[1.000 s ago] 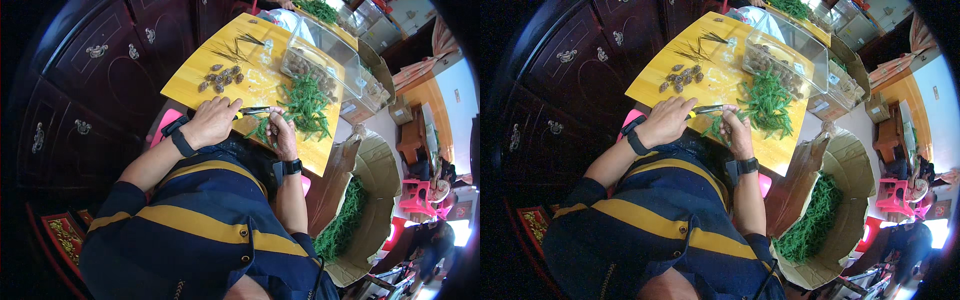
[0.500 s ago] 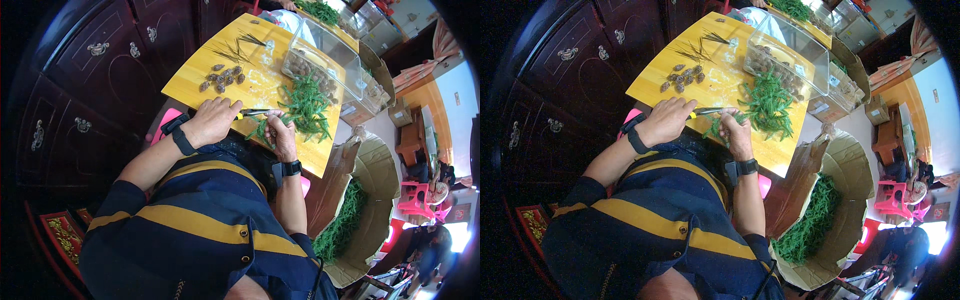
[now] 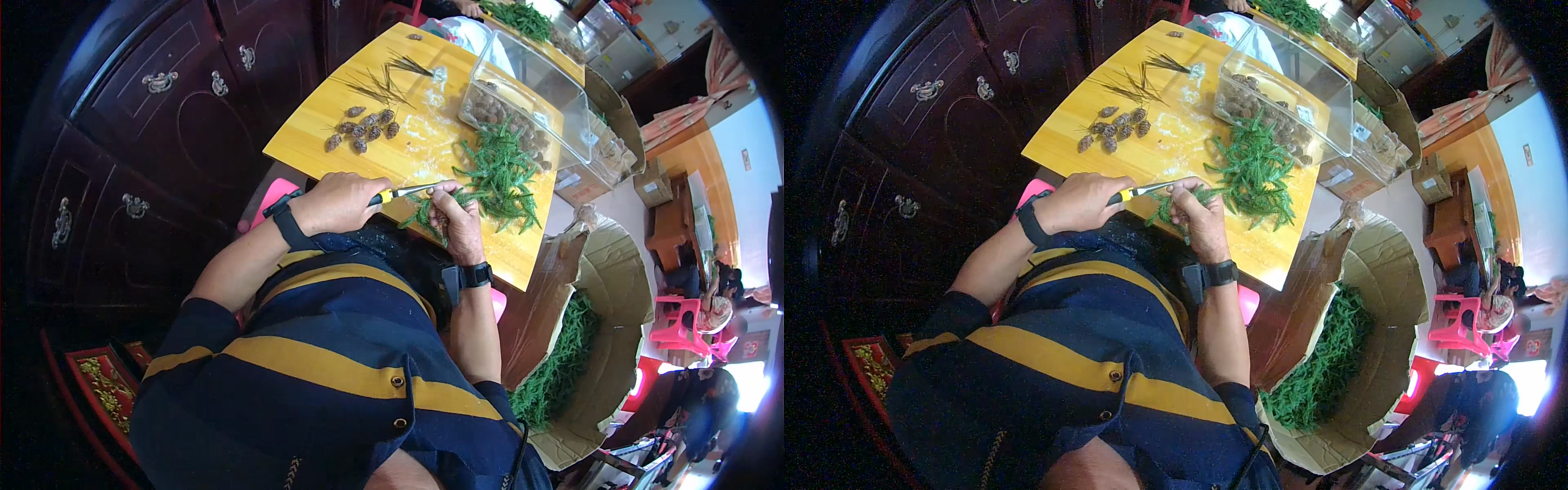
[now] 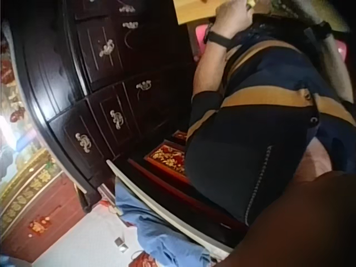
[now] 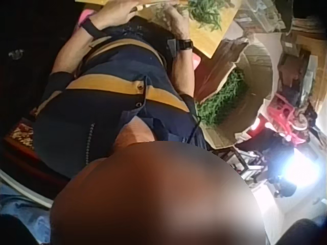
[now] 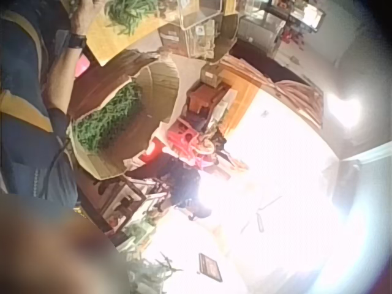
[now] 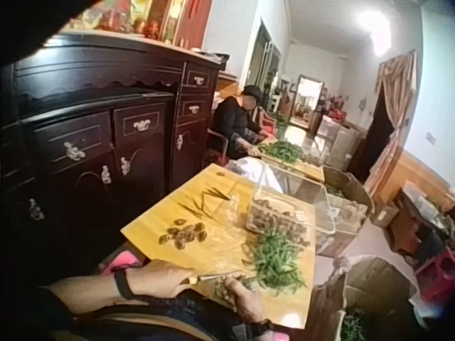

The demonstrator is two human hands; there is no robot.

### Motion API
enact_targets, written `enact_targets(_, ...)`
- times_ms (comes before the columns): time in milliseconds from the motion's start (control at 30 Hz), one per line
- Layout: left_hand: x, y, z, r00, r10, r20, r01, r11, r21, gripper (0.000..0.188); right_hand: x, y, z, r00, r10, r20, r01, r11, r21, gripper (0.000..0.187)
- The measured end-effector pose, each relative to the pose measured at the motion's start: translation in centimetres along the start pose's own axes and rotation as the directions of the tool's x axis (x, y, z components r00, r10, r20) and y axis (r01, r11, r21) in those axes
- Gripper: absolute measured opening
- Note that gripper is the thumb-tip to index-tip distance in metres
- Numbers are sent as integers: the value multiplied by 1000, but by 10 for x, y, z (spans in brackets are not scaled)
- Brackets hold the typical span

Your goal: Trimming green stems and sorting them into a plastic container.

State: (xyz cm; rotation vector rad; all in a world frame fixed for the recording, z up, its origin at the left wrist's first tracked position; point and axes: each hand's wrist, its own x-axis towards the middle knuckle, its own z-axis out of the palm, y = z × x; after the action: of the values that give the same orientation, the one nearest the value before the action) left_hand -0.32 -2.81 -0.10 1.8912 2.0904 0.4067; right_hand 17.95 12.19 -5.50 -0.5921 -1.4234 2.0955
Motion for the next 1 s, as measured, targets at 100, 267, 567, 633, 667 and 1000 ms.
enact_targets(100,1,-8,0,998,24,61,-19,996,-82,37,-1,-1,1,1000,1,17,-1,1000,-3,11)
enact_targets(267,6,-15,15,996,89,27,-81,968,-236,40,1,-1,-1,1000,9,15,-9,1000,24,12)
enact_targets(567,17,-9,0,990,-132,-60,130,991,-30,39,6,-2,-6,992,-35,-124,59,979,193,16)
enact_targets(633,22,-10,0,989,-132,-72,133,991,14,39,7,-1,-5,989,-50,-137,76,978,196,16)
enact_targets(667,24,-10,1,987,-139,-83,144,988,58,40,7,1,-3,988,-59,-145,87,976,201,16)
enact_targets(1000,67,-7,18,977,-130,-167,172,948,269,38,18,24,-15,995,-98,-29,98,995,11,23)
